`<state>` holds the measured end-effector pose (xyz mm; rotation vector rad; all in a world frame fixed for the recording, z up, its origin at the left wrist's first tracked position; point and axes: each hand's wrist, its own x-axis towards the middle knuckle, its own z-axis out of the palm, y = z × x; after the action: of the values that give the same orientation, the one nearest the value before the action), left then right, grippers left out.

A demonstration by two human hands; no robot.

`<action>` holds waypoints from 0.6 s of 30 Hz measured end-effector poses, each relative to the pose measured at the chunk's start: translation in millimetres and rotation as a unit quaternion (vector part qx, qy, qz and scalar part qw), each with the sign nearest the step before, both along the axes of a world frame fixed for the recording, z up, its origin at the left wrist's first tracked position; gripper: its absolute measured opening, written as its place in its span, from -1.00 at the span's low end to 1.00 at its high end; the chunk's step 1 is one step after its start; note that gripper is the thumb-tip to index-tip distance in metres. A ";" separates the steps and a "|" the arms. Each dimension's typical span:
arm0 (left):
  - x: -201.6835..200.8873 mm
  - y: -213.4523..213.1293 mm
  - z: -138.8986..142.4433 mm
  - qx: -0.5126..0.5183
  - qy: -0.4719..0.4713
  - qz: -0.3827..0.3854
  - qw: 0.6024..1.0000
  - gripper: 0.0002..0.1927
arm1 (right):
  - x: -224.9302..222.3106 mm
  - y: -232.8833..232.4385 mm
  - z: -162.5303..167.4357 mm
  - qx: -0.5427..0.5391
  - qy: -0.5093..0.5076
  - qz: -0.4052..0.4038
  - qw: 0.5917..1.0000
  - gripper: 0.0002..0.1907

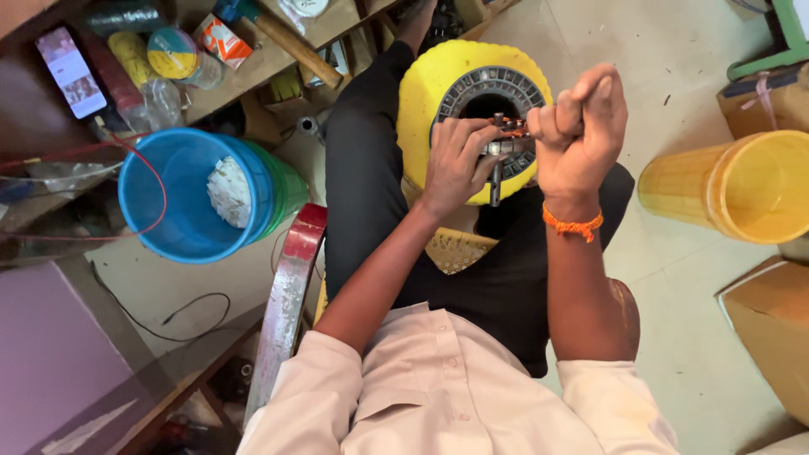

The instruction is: The person winds copper wire around the slots of a motor stator core by hand. They hold the stator in their left hand and feed the wire with their right hand, rotating the stator as needed to continue the winding process.

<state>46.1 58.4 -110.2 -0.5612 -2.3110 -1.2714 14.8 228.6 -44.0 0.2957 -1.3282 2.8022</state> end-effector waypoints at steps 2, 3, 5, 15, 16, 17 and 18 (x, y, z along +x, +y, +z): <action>-0.8 -0.8 -0.4 -0.001 0.000 -0.002 1.000 -0.53 | -9.4 -0.1 4.9 0.018 -0.021 0.029 0.999 -0.66; -1.4 -0.8 -0.6 -0.001 0.000 -0.005 1.000 -0.52 | -13.1 1.2 7.9 0.025 -0.036 0.045 0.998 -0.66; -2.6 -0.6 -1.0 0.000 -0.004 -0.001 1.000 -0.50 | -17.0 2.8 13.4 0.029 -0.073 0.068 0.995 -0.66; -5.3 -0.6 -6.8 0.026 -0.030 -0.009 0.999 -0.46 | -25.2 9.7 27.6 0.050 -0.164 0.112 0.979 -0.68; -5.6 -0.2 -7.3 0.027 -0.028 -0.009 0.999 -0.46 | -32.6 10.1 23.6 0.053 -0.166 0.108 0.979 -0.69; -6.1 -0.1 -7.2 0.028 -0.025 -0.008 0.999 -0.45 | -41.0 10.7 19.2 0.061 -0.163 0.107 0.979 -0.69; -6.9 -0.3 -6.3 0.029 -0.022 -0.008 0.999 -0.45 | -50.7 10.8 13.9 0.070 -0.159 0.106 0.979 -0.69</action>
<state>39.2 58.1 -116.5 -0.5379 -2.3021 -1.3655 -35.8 239.4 -30.1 -0.0149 -1.6525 3.0361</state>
